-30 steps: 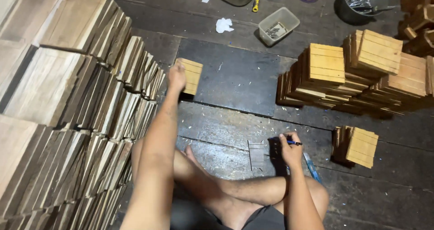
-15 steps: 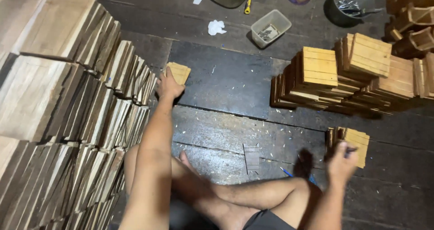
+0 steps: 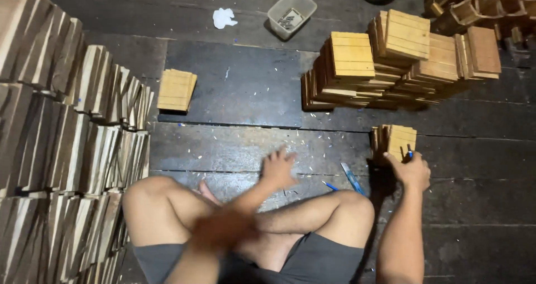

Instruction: The person sits on the floor and uses a pen to draw lines on small wooden blocks. They handle the blocks one at a time, marking them and then placing them into a separate stack.

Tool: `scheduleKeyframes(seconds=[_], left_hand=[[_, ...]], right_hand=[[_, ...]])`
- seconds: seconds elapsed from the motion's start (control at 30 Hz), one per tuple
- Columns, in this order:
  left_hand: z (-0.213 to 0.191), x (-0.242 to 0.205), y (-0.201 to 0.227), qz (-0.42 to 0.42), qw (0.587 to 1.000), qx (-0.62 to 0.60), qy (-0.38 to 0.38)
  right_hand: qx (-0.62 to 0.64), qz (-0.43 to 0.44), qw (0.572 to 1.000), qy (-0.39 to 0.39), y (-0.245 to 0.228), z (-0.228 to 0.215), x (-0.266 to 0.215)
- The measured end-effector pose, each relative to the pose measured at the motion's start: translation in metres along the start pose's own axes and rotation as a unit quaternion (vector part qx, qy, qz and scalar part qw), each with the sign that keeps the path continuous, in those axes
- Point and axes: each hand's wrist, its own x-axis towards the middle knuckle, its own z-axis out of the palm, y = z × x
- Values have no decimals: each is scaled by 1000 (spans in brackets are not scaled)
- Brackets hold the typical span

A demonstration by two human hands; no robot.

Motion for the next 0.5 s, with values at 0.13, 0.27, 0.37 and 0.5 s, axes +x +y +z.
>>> scheduleKeyframes(seconds=[0.13, 0.27, 0.37, 0.5], left_hand=[[85, 1, 32, -16, 999, 21, -31], [100, 13, 10, -52, 996, -66, -26], [89, 4, -13, -70, 992, -97, -33], [28, -41, -9, -122, 977, -171, 33]], right_hand=[[-18, -16, 1000, -5, -18, -16, -17], [7, -38, 998, 56, -14, -2, -12], [82, -79, 984, 134, 3, 31, -14], [175, -117, 972, 103, -40, 42, -85]])
